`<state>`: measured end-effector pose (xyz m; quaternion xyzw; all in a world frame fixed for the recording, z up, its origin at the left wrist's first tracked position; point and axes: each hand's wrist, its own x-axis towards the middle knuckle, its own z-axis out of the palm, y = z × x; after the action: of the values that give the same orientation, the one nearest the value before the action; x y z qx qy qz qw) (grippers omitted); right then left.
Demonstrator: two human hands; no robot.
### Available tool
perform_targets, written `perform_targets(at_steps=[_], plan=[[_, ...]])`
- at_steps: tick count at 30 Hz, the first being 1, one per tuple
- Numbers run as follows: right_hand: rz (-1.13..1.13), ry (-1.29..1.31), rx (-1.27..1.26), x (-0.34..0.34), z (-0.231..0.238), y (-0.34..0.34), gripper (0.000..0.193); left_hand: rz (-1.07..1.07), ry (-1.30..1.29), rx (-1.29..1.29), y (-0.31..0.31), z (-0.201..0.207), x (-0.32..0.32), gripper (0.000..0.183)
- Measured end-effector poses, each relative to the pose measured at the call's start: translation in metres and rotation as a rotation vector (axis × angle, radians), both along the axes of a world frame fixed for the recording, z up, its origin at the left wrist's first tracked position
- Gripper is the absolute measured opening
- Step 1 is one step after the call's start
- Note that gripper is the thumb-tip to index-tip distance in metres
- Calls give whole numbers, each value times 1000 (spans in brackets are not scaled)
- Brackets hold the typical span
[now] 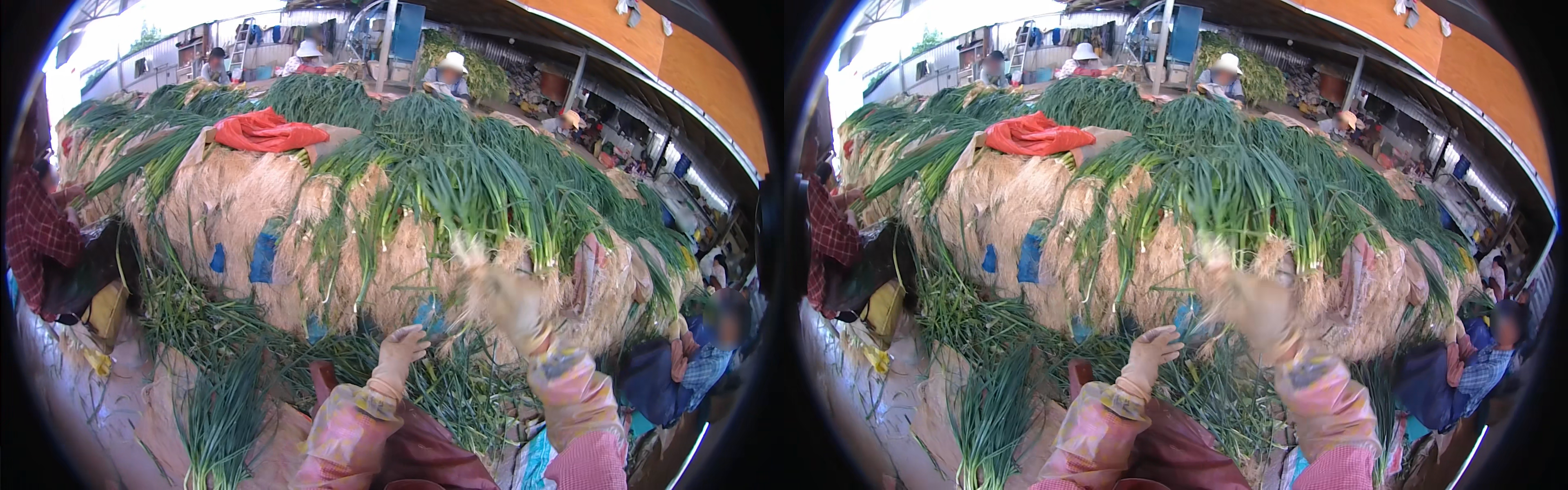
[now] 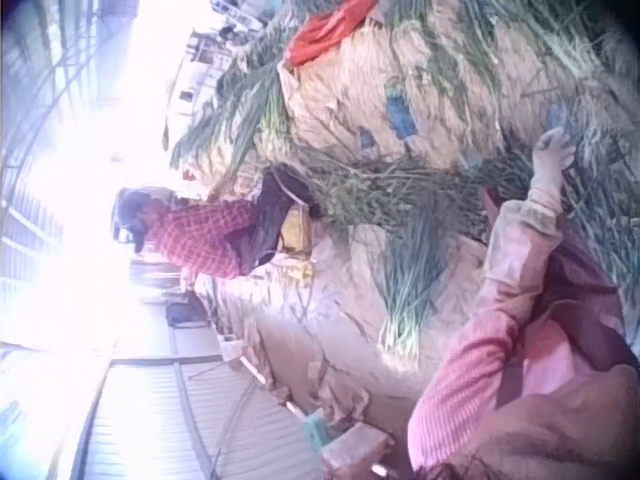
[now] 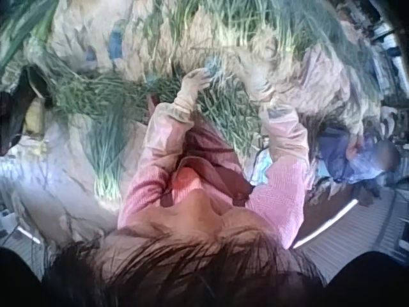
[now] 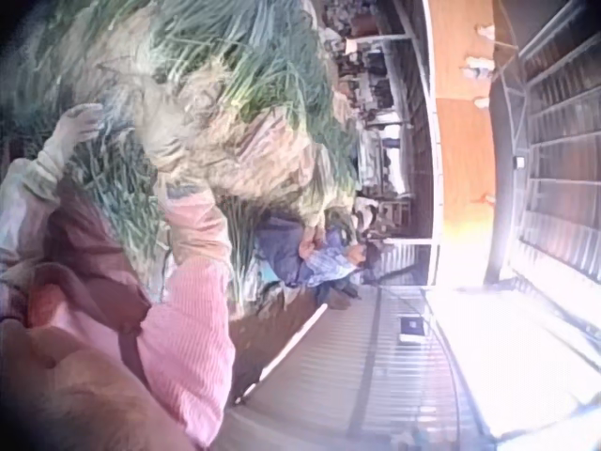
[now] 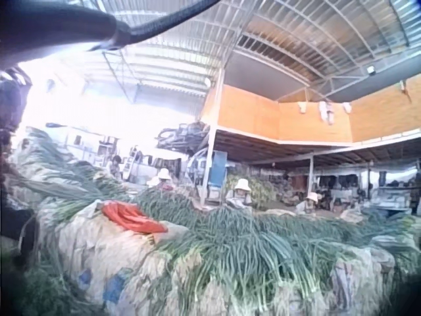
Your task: The person trims the roots of green onions by hand, repeatedly picking up bunches, removing root material, and placing the trimmed onions aside. The work occurs in a covered market area with large piles of green onions and other workers nearby.
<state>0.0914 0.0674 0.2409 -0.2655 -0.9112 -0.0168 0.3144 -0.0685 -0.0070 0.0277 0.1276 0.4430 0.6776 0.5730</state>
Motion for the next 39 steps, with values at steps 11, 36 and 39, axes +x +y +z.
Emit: perform_targets(at_steps=[11,36,39], plan=[[51,-103,-168,38,-169,-111,14,-338,-152,173,-59,2,49,39],[205,-48,154,61,-153,-121,26,186,24,43,-71,0,69,45],[50,-16,4,105,-151,-146,27,50,-112,-105,-70,-3,39,46]])
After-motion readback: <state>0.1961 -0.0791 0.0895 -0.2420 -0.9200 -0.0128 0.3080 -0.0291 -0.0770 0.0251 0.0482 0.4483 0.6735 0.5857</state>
